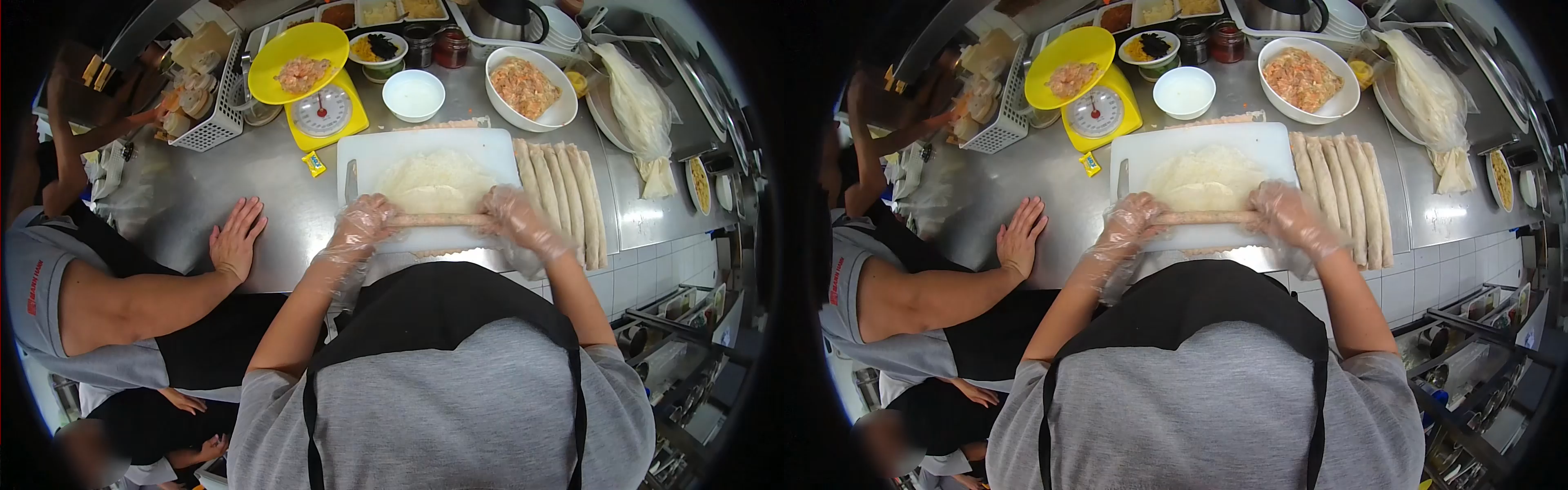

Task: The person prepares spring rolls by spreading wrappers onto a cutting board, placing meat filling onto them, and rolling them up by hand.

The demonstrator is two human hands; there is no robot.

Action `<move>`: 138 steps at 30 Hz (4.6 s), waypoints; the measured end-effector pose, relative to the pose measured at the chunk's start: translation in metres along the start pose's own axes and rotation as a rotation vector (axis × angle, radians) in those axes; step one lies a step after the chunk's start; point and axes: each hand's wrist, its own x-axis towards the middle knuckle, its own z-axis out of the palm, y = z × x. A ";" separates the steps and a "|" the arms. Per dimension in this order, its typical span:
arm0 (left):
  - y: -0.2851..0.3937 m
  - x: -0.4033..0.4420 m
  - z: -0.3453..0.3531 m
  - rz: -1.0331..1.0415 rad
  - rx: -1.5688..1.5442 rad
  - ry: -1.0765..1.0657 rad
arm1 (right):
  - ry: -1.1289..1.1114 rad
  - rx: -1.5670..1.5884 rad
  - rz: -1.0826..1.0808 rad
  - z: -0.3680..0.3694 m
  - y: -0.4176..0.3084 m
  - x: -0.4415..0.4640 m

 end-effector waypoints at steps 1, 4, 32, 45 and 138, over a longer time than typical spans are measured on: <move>-0.003 -0.004 0.000 -0.006 -0.002 0.000 | -0.005 0.001 -0.004 -0.003 0.004 0.008; -0.006 -0.010 0.000 0.004 -0.048 0.047 | 0.262 0.192 -0.115 -0.014 0.012 0.051; -0.005 -0.042 0.002 -0.102 -0.163 0.386 | 0.075 -0.802 -0.105 0.061 -0.045 0.079; -0.004 -0.028 -0.011 -0.141 -0.313 0.336 | 0.121 -0.352 -0.130 0.037 -0.032 0.109; 0.016 -0.011 -0.020 0.082 -0.088 0.284 | -0.014 0.056 0.218 0.000 -0.011 0.058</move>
